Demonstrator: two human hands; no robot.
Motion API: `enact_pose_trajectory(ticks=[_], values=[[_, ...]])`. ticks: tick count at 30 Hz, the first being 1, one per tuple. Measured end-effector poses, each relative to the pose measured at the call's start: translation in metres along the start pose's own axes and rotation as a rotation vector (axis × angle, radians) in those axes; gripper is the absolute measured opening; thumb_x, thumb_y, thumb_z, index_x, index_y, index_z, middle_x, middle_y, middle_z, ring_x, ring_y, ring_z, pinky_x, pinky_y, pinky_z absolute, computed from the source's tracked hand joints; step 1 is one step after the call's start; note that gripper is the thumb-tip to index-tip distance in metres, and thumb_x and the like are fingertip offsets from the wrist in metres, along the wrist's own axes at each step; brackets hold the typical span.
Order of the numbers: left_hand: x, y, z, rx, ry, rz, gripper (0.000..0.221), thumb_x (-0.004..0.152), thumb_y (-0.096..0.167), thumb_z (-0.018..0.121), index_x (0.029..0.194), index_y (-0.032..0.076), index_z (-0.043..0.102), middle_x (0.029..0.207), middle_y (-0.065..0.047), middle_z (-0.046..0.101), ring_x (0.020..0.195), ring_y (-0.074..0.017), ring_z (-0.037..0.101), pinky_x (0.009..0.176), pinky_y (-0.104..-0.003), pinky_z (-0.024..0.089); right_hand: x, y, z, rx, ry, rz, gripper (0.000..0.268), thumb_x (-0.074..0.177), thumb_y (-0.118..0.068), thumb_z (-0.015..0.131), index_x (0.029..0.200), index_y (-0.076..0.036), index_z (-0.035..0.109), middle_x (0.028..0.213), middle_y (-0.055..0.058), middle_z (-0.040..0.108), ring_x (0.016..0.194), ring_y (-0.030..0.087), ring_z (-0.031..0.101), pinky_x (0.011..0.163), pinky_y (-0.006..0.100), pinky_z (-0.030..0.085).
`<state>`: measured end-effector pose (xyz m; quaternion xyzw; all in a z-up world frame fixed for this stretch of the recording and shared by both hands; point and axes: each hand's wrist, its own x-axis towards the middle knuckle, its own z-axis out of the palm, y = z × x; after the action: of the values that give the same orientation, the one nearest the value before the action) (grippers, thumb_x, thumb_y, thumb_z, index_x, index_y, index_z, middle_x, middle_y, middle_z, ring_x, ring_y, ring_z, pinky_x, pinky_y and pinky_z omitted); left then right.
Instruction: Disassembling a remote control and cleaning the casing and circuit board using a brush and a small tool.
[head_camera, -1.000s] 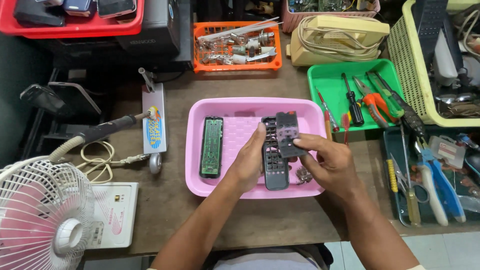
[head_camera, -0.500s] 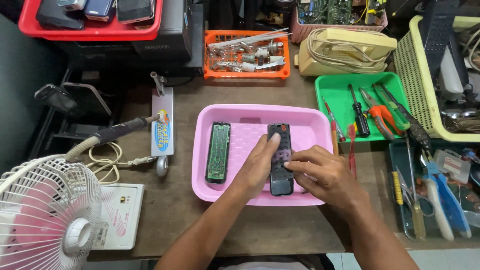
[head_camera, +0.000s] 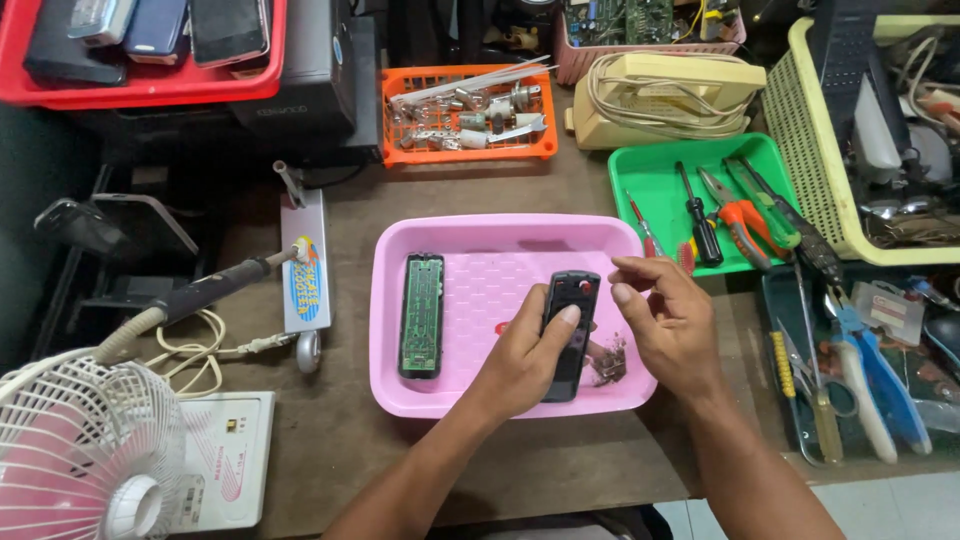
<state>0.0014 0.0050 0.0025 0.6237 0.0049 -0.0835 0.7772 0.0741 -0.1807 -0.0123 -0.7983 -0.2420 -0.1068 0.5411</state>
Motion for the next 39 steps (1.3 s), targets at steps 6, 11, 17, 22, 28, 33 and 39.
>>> enact_pose_trajectory(ticks=[6, 11, 17, 22, 28, 33, 39], values=[[-0.002, -0.005, 0.005, 0.199, -0.004, 0.171, 0.021, 0.109, 0.027, 0.047, 0.107, 0.007, 0.055, 0.074, -0.013, 0.061, 0.071, -0.0241, 0.062, 0.066, -0.039, 0.057, -0.002, 0.001, -0.001, 0.163, -0.123, 0.030, 0.036, 0.087, -0.020, 0.078, 0.118, 0.000, 0.074, 0.094, 0.011, 0.072, 0.081, 0.018, 0.069, 0.052, 0.024, 0.051], [-0.002, -0.006, 0.008, 0.193, -0.011, 0.229, 0.023, 0.109, 0.026, 0.045, 0.109, 0.006, 0.055, 0.076, -0.015, 0.064, 0.073, -0.0253, 0.063, 0.069, -0.042, 0.056, -0.002, -0.005, -0.003, 0.187, -0.156, -0.027, 0.035, 0.085, -0.016, 0.080, 0.114, 0.002, 0.075, 0.092, 0.012, 0.071, 0.077, 0.018, 0.065, 0.050, 0.024, 0.052], [-0.001, -0.016, 0.006, 0.212, 0.003, 0.287, 0.024, 0.109, 0.026, 0.043, 0.108, 0.007, 0.056, 0.078, -0.015, 0.069, 0.076, -0.0273, 0.069, 0.072, -0.042, 0.057, -0.002, -0.010, -0.003, 0.217, -0.146, -0.088, 0.025, 0.088, -0.013, 0.077, 0.106, 0.004, 0.075, 0.088, 0.012, 0.071, 0.074, 0.019, 0.065, 0.052, 0.026, 0.054], [-0.002, -0.020, 0.007, 0.223, 0.024, 0.329, 0.024, 0.109, 0.026, 0.044, 0.107, 0.006, 0.057, 0.078, -0.014, 0.070, 0.076, -0.0272, 0.071, 0.074, -0.042, 0.058, -0.005, -0.006, -0.001, 0.226, -0.124, -0.101, 0.020, 0.088, -0.012, 0.077, 0.101, 0.004, 0.076, 0.085, 0.012, 0.071, 0.073, 0.019, 0.064, 0.053, 0.027, 0.055], [-0.003, -0.012, 0.010, 0.209, 0.083, 0.329, 0.027, 0.109, 0.027, 0.044, 0.102, 0.005, 0.059, 0.077, -0.016, 0.073, 0.073, -0.0270, 0.075, 0.071, -0.038, 0.062, -0.005, -0.007, 0.000, 0.202, -0.136, -0.104, 0.019, 0.091, -0.012, 0.073, 0.103, 0.003, 0.076, 0.082, 0.011, 0.072, 0.071, 0.019, 0.065, 0.056, 0.029, 0.055], [-0.006, 0.001, 0.013, 0.182, 0.127, 0.314, 0.027, 0.109, 0.027, 0.043, 0.102, 0.005, 0.059, 0.076, -0.014, 0.072, 0.070, -0.0246, 0.076, 0.067, -0.038, 0.062, -0.006, -0.007, 0.002, 0.188, -0.133, -0.100, 0.028, 0.089, -0.013, 0.075, 0.110, 0.005, 0.074, 0.079, 0.013, 0.068, 0.071, 0.018, 0.063, 0.057, 0.030, 0.056], [-0.002, -0.014, 0.008, 0.207, 0.093, 0.306, 0.025, 0.107, 0.026, 0.042, 0.105, 0.006, 0.057, 0.075, -0.014, 0.072, 0.072, -0.0251, 0.075, 0.067, -0.038, 0.062, -0.007, -0.009, 0.005, 0.199, -0.125, -0.061, 0.028, 0.089, -0.009, 0.074, 0.112, 0.006, 0.074, 0.078, 0.013, 0.069, 0.072, 0.018, 0.063, 0.058, 0.029, 0.055]])
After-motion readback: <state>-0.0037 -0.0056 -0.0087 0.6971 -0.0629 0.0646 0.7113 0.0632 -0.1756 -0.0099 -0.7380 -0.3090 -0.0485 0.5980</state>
